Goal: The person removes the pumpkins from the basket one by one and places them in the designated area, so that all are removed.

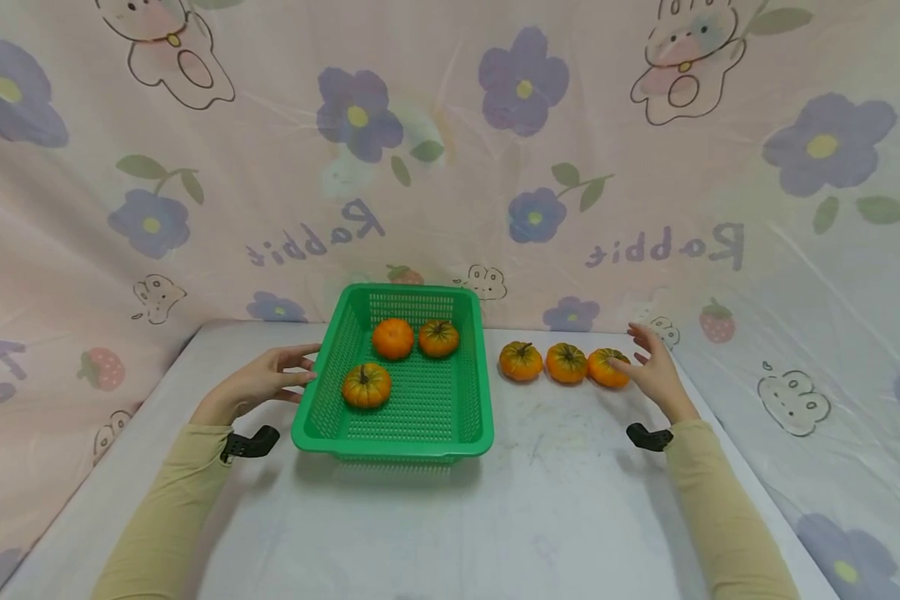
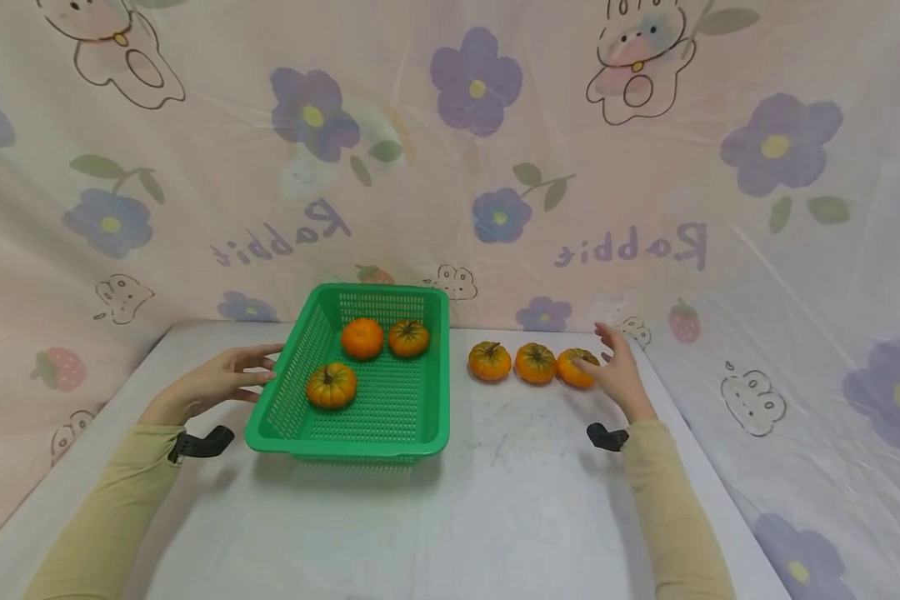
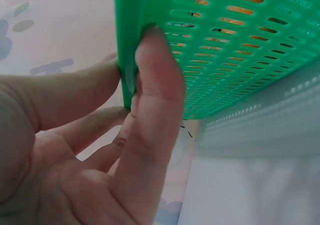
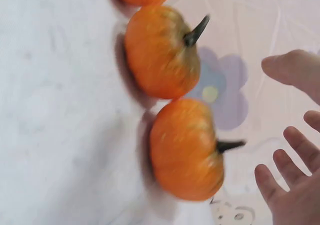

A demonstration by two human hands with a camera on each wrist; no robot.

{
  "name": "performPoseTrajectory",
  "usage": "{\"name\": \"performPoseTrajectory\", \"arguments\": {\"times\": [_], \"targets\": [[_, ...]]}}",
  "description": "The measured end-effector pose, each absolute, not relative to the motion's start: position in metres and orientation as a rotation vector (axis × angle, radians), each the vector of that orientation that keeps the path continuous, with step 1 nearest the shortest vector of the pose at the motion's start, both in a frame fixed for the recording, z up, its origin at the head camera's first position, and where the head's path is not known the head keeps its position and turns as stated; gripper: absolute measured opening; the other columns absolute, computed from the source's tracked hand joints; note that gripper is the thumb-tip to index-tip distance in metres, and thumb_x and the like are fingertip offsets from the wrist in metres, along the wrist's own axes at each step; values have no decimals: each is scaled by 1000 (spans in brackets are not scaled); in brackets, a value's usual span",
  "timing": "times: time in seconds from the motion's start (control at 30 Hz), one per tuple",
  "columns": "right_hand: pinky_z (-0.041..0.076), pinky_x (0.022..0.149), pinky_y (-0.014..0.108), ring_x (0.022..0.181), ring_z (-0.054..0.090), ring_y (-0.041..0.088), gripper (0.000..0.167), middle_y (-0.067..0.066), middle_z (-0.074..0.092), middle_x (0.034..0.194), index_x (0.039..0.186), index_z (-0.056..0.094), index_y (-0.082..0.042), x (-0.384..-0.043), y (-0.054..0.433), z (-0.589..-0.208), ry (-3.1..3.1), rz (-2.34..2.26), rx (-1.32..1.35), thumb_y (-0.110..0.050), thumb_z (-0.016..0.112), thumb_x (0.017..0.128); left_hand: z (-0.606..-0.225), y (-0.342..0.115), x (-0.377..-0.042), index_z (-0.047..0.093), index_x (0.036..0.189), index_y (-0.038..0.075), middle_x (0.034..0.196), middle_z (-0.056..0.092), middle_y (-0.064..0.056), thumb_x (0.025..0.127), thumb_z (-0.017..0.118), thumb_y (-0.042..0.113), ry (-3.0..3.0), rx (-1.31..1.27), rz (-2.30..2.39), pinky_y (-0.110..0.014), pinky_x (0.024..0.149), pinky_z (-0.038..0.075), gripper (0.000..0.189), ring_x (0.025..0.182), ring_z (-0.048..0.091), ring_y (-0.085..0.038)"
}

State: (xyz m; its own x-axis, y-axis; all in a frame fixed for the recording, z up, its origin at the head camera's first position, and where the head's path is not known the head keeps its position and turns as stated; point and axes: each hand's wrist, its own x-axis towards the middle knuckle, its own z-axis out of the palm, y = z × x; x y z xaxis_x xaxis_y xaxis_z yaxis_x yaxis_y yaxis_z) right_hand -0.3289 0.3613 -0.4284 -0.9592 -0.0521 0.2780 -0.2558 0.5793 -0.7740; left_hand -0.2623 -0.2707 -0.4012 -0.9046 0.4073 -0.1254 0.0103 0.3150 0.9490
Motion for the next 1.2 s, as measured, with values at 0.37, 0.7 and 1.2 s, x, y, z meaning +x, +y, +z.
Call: {"name": "performPoseTrajectory", "arguments": {"times": [0.37,0.7,1.2], "targets": [[27,107,58,134,26,42,80,24,30,146,148,27,-1,-322,293,-365,-2495,1386,581,-4,74,84,-399,-271,-259,22,152,5,127,40,-27,98,56,13,2249,381,1613,-40,80,56,65,97,61,-26],[25,110,53,137,26,36,79,20,28,149,147,28,1,-315,220,-317,-2450,1467,871,2,72,83,-397,-269,-259,22,152,5,127,41,-27,98,56,12,2235,384,1625,-39,79,56,64,96,61,-26],[26,110,51,137,27,34,82,19,29,149,149,25,-1,-328,134,-329,-2446,1425,1275,-1,74,82,-400,-271,-262,22,153,6,126,42,-27,98,56,13,2217,394,1633,-40,80,56,65,95,62,-27]]}}
